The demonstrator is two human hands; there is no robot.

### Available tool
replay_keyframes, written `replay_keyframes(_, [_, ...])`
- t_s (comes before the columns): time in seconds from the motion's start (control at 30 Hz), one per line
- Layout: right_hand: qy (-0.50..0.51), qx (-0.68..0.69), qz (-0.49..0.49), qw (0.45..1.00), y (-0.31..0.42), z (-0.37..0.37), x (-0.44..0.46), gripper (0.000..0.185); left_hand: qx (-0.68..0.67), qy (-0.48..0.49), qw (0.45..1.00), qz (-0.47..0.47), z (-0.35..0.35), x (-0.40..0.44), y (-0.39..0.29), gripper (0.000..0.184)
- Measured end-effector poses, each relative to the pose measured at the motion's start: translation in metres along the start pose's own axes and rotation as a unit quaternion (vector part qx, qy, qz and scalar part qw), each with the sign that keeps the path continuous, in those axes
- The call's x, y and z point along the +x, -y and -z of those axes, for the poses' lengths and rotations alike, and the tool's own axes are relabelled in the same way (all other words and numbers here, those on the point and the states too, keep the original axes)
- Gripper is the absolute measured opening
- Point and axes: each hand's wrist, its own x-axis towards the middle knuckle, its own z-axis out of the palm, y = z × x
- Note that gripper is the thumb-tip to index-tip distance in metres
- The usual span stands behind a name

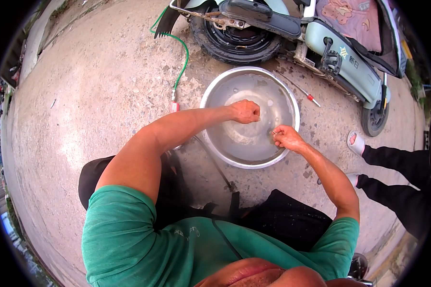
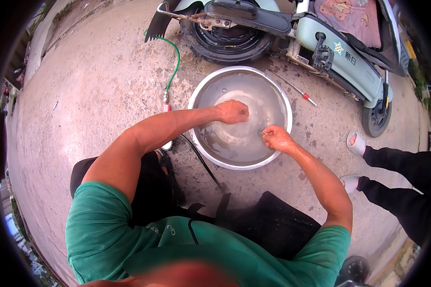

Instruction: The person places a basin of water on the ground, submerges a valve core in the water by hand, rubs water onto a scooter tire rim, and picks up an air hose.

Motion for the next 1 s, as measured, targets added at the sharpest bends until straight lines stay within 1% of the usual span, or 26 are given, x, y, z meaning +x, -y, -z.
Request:
replay_keyframes(0.13, [0.012,-0.028,-0.003,1.0,0.002,0.001,-0.001,0.023,-0.01,0.002,1.0,0.001,-0.002,-0.001,-0.001,0.036])
replay_keyframes(0.23, [0.012,-0.024,-0.007,1.0,0.005,0.0,-0.003,0.023,-0.009,0.002,1.0,0.0,-0.005,0.002,0.002,0.036])
replay_keyframes(0.33, [-0.001,0.009,-0.002,1.0,0.004,-0.001,-0.003,0.027,-0.004,0.0,1.0,-0.002,-0.006,0.004,0.002,0.035])
replay_keyframes(0.6, [-0.001,0.005,0.004,1.0,0.0,-0.001,0.001,0.026,0.005,0.006,1.0,-0.001,-0.004,0.001,-0.001,0.035])
replay_keyframes(0.8, [0.003,0.007,0.004,1.0,0.0,-0.001,0.002,0.024,0.036,-0.025,0.999,-0.004,-0.005,0.005,0.005,0.041])
replay_keyframes(0.9, [0.005,0.006,0.008,1.0,-0.002,0.0,0.003,0.024,0.06,-0.087,0.994,-0.026,0.001,0.009,0.008,0.048])
replay_keyframes(1.0, [0.002,0.002,0.006,1.0,-0.001,-0.001,0.001,0.025,0.038,-0.11,0.993,0.005,0.022,0.005,-0.005,0.054])
